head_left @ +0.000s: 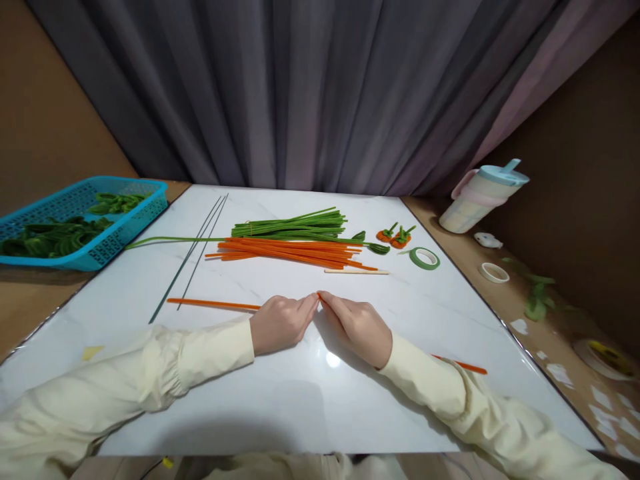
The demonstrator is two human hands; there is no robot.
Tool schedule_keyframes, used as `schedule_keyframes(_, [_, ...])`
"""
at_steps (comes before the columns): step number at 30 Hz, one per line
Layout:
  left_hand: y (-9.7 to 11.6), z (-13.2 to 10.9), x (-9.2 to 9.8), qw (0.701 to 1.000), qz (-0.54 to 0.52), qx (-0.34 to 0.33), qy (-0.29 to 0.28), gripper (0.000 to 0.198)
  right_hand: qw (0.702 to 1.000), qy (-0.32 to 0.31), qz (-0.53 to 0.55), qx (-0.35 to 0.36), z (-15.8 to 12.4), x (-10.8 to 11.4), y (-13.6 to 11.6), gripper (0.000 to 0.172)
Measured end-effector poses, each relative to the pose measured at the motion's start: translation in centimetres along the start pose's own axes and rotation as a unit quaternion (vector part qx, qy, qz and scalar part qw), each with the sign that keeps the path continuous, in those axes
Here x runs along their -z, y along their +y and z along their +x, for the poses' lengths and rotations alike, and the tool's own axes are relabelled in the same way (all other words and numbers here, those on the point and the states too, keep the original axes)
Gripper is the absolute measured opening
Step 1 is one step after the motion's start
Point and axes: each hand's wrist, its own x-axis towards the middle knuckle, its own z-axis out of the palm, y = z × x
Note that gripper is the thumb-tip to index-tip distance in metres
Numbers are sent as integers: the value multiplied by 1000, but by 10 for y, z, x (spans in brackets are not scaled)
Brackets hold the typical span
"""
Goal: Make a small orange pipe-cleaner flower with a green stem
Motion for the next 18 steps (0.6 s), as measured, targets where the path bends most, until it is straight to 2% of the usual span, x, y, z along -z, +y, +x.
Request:
schedule_keyframes(7, [0,-2,-1,1000,9,2,-25,21,1000,-9,-7,5,2,2,-1,22])
schedule_keyframes(18, [-1,-2,0,1000,-23,-2,-14,19,999,-26,-22,37,5,4,-1,21])
